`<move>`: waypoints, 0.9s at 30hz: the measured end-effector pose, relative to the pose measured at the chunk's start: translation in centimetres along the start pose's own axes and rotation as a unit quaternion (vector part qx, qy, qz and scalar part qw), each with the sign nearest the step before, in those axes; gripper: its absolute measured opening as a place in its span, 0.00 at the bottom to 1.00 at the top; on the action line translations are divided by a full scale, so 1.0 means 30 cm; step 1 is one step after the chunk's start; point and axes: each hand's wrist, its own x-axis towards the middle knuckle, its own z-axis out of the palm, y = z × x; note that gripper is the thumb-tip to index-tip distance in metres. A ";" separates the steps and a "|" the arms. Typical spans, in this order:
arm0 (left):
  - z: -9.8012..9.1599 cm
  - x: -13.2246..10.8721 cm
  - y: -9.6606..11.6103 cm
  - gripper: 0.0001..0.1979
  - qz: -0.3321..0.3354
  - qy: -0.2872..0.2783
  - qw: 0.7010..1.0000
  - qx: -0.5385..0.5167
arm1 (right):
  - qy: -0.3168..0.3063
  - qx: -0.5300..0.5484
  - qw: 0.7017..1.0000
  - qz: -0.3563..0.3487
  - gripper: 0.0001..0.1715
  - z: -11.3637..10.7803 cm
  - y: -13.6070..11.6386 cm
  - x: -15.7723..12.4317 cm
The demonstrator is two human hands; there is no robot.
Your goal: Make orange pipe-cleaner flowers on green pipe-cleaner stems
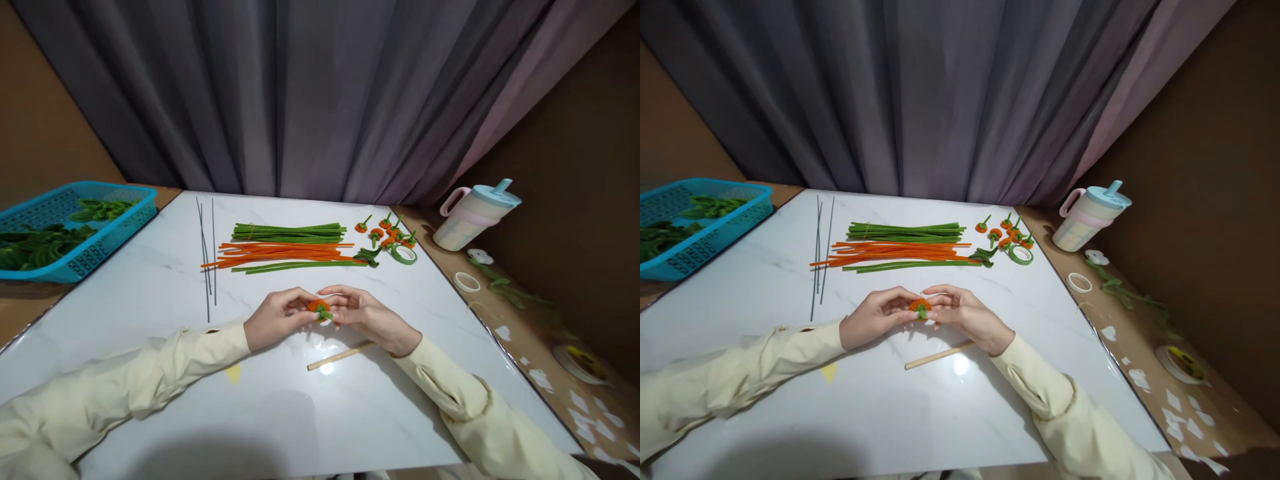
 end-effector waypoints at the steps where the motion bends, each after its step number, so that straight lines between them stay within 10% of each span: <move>1: -0.001 0.001 -0.003 0.12 -0.018 -0.004 0.999 -0.032 | -0.004 0.006 1.000 0.004 0.27 -0.001 0.003 0.001; 7: 0.004 0.008 0.011 0.15 -0.083 0.013 0.994 -0.064 | 0.011 0.025 1.000 -0.004 0.31 0.001 0.018 0.007; 12: 0.017 0.003 0.036 0.14 -0.071 0.134 0.987 -0.047 | 0.046 0.054 0.997 -0.019 0.30 -0.001 0.018 0.011; 18: 0.024 0.009 0.071 0.22 -0.234 -0.006 0.957 -0.171 | 0.077 0.029 0.994 -0.066 0.29 0.009 0.032 0.013; 27: 0.013 0.022 0.098 0.13 -0.278 -0.003 0.938 -0.204 | 0.070 -0.103 0.981 -0.151 0.29 0.017 0.060 0.016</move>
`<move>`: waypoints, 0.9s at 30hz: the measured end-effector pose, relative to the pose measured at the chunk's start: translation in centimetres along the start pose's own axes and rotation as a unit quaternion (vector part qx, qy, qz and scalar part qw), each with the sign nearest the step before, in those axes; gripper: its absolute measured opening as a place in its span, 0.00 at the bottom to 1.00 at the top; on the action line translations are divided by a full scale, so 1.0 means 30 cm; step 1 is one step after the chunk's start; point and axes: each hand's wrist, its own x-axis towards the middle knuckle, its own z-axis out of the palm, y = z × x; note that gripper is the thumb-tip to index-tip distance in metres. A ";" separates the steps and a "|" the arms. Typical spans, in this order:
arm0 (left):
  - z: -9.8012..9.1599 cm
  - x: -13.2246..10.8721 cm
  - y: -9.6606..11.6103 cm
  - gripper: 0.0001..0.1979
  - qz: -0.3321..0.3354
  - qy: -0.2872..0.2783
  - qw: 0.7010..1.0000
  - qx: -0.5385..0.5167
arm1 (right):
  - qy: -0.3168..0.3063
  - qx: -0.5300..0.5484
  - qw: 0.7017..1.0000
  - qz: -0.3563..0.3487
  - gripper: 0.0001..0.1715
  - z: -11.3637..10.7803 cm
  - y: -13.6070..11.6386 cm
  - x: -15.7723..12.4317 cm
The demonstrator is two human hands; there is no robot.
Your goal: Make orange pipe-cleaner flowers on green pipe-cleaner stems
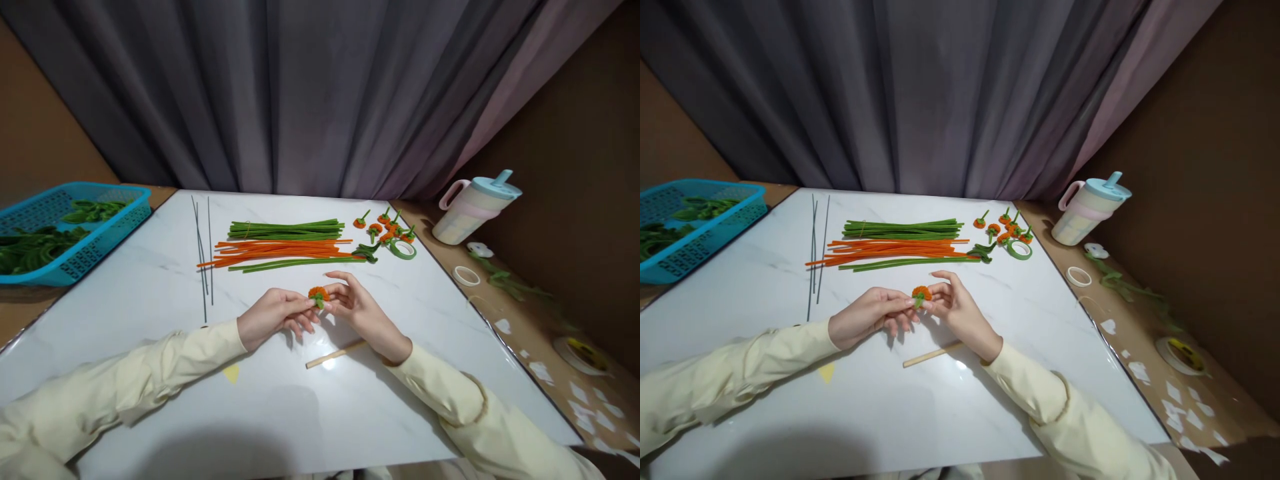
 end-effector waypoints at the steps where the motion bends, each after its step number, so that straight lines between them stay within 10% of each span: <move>1: -0.003 0.002 0.001 0.12 -0.004 0.001 1.000 -0.002 | -0.005 -0.017 1.000 -0.013 0.30 0.000 0.005 0.000; 27: 0.015 -0.002 -0.022 0.20 0.056 -0.007 0.990 0.128 | -0.007 -0.119 0.991 -0.062 0.27 0.023 0.030 -0.012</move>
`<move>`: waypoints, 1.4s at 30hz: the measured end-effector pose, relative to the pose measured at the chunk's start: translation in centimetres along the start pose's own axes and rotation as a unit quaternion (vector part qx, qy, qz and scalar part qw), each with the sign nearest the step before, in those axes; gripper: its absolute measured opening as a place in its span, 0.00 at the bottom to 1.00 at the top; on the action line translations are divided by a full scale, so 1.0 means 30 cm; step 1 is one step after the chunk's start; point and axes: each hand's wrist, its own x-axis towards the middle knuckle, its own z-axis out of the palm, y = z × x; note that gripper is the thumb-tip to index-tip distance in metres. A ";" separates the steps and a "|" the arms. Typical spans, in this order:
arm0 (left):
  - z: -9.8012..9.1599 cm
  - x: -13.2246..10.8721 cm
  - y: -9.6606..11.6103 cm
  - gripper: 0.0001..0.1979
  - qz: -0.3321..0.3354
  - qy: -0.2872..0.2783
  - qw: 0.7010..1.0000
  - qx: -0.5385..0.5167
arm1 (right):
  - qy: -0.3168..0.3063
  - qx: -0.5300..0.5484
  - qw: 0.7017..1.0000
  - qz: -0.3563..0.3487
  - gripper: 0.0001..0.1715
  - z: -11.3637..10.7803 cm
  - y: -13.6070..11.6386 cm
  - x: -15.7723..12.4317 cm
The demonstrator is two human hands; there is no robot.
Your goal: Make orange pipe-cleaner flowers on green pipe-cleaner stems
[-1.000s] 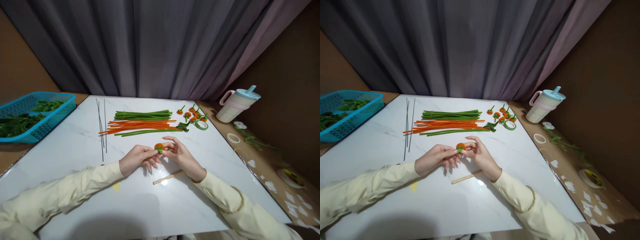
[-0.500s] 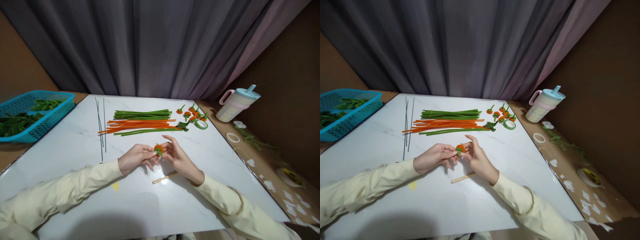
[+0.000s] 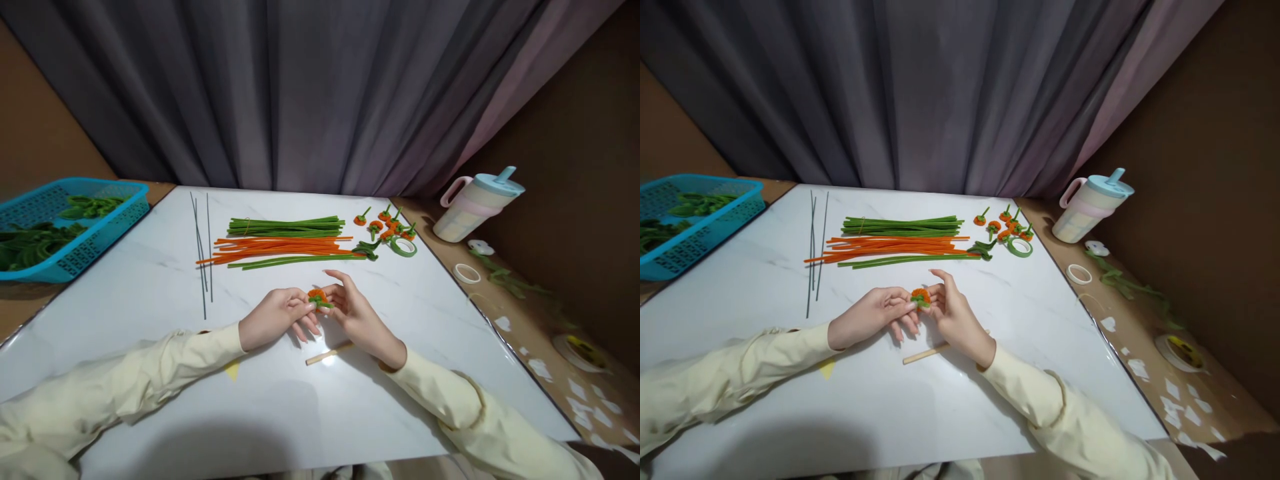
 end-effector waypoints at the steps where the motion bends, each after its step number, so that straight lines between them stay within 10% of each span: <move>1: 0.000 0.000 0.002 0.21 -0.004 -0.005 1.000 0.001 | -0.003 -0.005 1.000 -0.001 0.27 0.000 0.000 0.000; 19: -0.009 -0.010 -0.025 0.10 0.049 -0.039 0.982 0.178 | -0.081 -0.024 0.996 0.022 0.22 -0.016 -0.001 -0.005; 26: -0.024 0.003 -0.018 0.15 0.010 -0.097 0.990 0.100 | -0.144 -0.004 0.988 0.048 0.25 -0.066 -0.009 0.019; 42: -0.031 -0.005 -0.023 0.11 0.077 -0.111 0.971 0.199 | -0.067 0.038 0.992 0.096 0.25 -0.042 -0.005 0.031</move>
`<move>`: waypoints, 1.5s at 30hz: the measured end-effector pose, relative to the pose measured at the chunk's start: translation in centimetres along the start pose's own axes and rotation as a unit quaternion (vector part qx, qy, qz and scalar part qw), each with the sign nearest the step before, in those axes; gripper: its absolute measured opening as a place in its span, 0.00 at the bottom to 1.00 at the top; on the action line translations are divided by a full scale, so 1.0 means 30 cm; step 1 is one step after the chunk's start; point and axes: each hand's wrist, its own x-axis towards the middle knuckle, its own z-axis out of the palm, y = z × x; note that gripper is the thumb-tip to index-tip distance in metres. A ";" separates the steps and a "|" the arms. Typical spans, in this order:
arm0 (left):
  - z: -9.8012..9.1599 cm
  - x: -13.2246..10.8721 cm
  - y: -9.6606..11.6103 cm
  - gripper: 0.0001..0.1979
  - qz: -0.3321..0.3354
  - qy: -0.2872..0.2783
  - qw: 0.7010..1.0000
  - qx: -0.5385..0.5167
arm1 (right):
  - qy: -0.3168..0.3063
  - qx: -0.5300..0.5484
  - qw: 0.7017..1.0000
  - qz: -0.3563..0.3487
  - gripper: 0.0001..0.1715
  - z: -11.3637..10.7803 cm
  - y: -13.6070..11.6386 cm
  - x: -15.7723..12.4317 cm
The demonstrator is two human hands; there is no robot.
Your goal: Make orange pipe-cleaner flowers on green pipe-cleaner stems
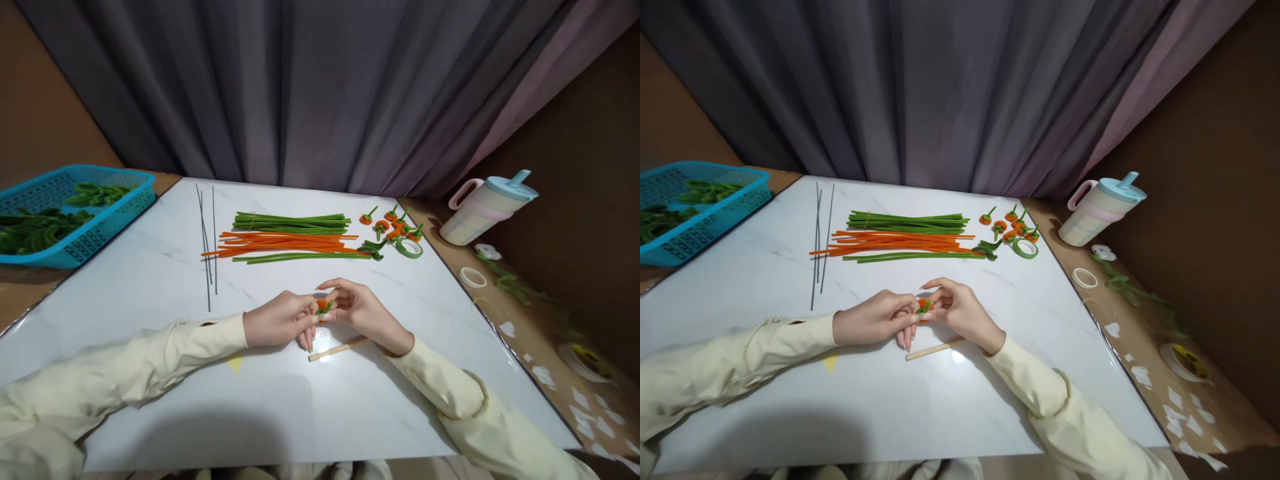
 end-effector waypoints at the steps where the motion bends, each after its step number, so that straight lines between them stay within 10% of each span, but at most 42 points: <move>1: 0.000 0.001 -0.003 0.12 0.003 0.001 1.000 -0.003 | 0.002 0.004 1.000 0.003 0.25 -0.002 0.000 0.001; 15: -0.032 0.030 -0.001 0.17 -0.042 0.055 0.988 -0.136 | 0.046 -0.088 0.994 -0.055 0.29 -0.032 -0.040 -0.015; 26: -0.039 0.020 0.010 0.13 -0.063 0.037 0.993 -0.090 | 0.074 -0.387 0.874 -0.285 0.27 0.008 -0.031 -0.056; 37: -0.017 0.014 -0.020 0.09 0.054 0.146 0.987 -0.030 | 0.078 -0.208 0.918 -0.330 0.31 0.014 -0.055 -0.060; 45: -0.015 0.004 -0.036 0.07 0.114 0.198 0.972 0.044 | 0.075 -0.286 0.874 -0.384 0.18 0.015 -0.061 -0.061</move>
